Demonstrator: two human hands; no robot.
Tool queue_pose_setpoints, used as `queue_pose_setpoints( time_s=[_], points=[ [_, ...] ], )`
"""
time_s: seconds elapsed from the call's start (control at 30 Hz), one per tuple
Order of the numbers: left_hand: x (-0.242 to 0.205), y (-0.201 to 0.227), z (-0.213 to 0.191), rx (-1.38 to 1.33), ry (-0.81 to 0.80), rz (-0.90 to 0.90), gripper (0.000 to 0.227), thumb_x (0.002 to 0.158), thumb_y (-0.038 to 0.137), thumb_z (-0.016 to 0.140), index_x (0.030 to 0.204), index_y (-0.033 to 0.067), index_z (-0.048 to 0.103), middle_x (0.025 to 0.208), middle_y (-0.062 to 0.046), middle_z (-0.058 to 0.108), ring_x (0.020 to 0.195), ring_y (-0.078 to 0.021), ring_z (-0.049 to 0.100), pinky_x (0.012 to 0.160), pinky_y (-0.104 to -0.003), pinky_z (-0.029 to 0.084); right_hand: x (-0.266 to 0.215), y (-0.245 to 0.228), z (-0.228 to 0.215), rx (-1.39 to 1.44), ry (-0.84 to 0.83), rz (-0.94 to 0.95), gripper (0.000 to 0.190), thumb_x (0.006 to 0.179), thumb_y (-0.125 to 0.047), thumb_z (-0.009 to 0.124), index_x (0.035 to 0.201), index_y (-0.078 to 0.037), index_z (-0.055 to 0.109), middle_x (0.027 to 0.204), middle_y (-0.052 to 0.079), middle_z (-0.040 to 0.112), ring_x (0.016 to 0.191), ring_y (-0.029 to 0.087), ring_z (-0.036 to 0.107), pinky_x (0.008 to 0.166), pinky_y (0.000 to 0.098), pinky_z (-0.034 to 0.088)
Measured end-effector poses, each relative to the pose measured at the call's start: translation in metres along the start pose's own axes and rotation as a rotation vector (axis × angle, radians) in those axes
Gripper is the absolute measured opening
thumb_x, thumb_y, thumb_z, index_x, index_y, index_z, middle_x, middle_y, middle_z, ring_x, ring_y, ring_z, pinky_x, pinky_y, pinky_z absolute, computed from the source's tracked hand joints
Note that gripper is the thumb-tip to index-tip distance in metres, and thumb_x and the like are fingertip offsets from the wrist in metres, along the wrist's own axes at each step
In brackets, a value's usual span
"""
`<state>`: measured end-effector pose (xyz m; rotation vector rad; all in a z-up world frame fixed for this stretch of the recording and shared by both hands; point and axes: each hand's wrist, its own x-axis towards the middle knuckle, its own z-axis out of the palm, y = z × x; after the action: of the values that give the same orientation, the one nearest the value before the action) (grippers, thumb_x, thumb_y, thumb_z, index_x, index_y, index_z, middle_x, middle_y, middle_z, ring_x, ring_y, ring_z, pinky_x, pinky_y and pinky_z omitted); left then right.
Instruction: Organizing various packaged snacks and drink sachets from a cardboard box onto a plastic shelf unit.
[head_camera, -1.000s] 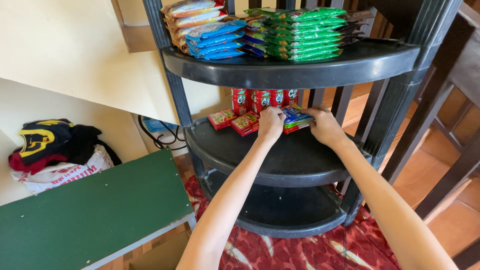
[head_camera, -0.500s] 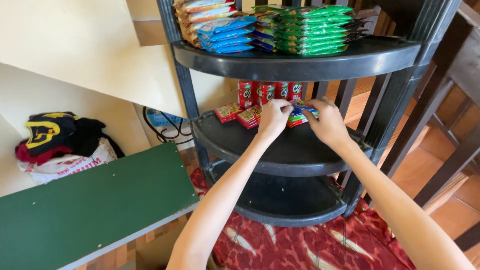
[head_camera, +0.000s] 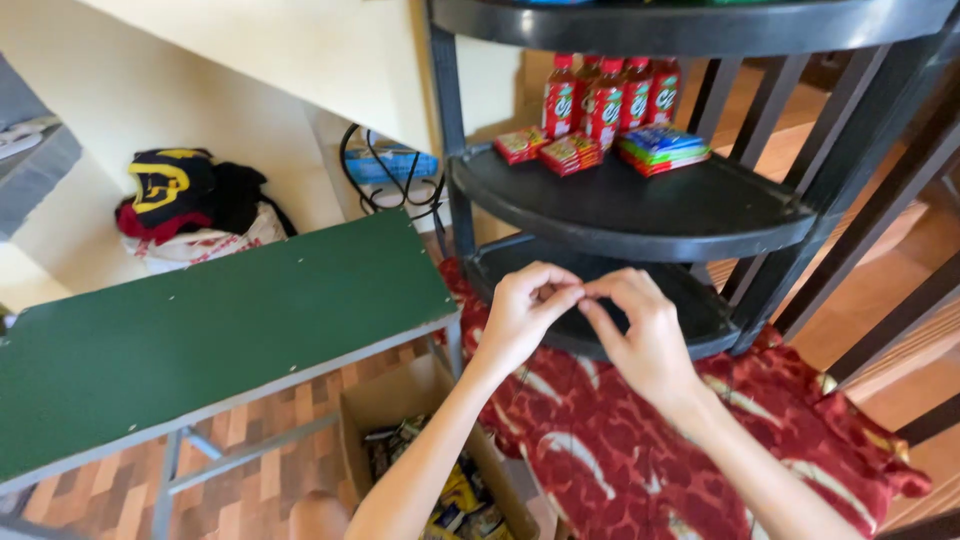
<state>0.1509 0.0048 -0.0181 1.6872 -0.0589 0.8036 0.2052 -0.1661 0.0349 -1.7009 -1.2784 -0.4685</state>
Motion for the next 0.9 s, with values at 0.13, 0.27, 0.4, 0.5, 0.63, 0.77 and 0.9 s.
queue_pose_setpoints(
  time_s=[0.13,0.27,0.4,0.5,0.63,0.77,0.9],
  points=[
    [-0.074,0.024,-0.030,-0.039,-0.022,-0.125,0.011,0.093,0.008,0.075,0.100,0.0003,0.073,0.086,0.001,0.071,0.076,-0.0032,0.064,0.067,-0.020,0.051,-0.052,-0.051,0.024,0.054,-0.058,0.075,0.019,0.085,-0.004,0.074,0.103,0.000,0.069,0.100,0.014,0.069,0.095,0.032,0.066,0.082,0.0387,0.053],
    [-0.129,0.025,-0.059,0.044,-0.035,-0.236,0.012,0.091,0.009,0.076,0.099,0.0002,0.074,0.086,0.001,0.069,0.073,-0.0047,0.063,0.065,-0.022,0.051,-0.092,-0.081,0.053,0.169,-0.144,0.207,0.026,0.084,-0.003,0.073,0.110,0.000,0.070,0.105,0.013,0.069,0.096,0.028,0.068,0.083,0.0364,0.055],
    [-0.180,0.017,-0.083,0.129,-0.029,-0.299,0.013,0.090,0.009,0.077,0.098,-0.0002,0.074,0.084,-0.001,0.067,0.071,-0.0067,0.061,0.064,-0.025,0.049,-0.130,-0.093,0.091,0.223,-0.246,0.369,0.026,0.085,-0.003,0.074,0.110,0.000,0.071,0.106,0.011,0.071,0.094,0.026,0.070,0.081,0.0344,0.055],
    [-0.209,0.003,-0.098,0.185,-0.006,-0.376,0.013,0.088,0.009,0.078,0.096,0.0001,0.074,0.082,-0.003,0.067,0.069,-0.0084,0.061,0.063,-0.026,0.048,-0.157,-0.089,0.123,0.286,-0.300,0.437,0.024,0.086,-0.004,0.073,0.110,0.000,0.070,0.105,0.011,0.071,0.092,0.025,0.071,0.081,0.0330,0.056],
    [-0.249,-0.034,-0.116,0.248,0.020,-0.445,0.013,0.087,0.010,0.078,0.095,0.0007,0.075,0.081,-0.005,0.068,0.068,-0.0105,0.062,0.064,-0.027,0.049,-0.191,-0.075,0.163,0.365,-0.358,0.468,0.021,0.088,-0.004,0.071,0.109,0.001,0.069,0.104,0.012,0.071,0.095,0.025,0.072,0.083,0.0323,0.056],
    [-0.284,-0.072,-0.130,0.244,0.060,-0.531,0.013,0.088,0.012,0.078,0.095,0.0012,0.076,0.081,-0.007,0.070,0.069,-0.0127,0.065,0.064,-0.028,0.051,-0.218,-0.057,0.202,0.363,-0.465,0.475,0.019,0.089,-0.005,0.072,0.107,0.002,0.070,0.102,0.012,0.072,0.096,0.024,0.071,0.084,0.0326,0.055],
    [-0.313,-0.111,-0.138,0.252,0.099,-0.670,0.014,0.088,0.013,0.076,0.094,0.0012,0.076,0.080,-0.010,0.075,0.069,-0.0153,0.069,0.064,-0.030,0.054,-0.238,-0.045,0.238,0.384,-0.569,0.566,0.019,0.090,-0.006,0.071,0.107,0.002,0.070,0.101,0.012,0.072,0.093,0.024,0.072,0.079,0.0334,0.055]
  ],
)
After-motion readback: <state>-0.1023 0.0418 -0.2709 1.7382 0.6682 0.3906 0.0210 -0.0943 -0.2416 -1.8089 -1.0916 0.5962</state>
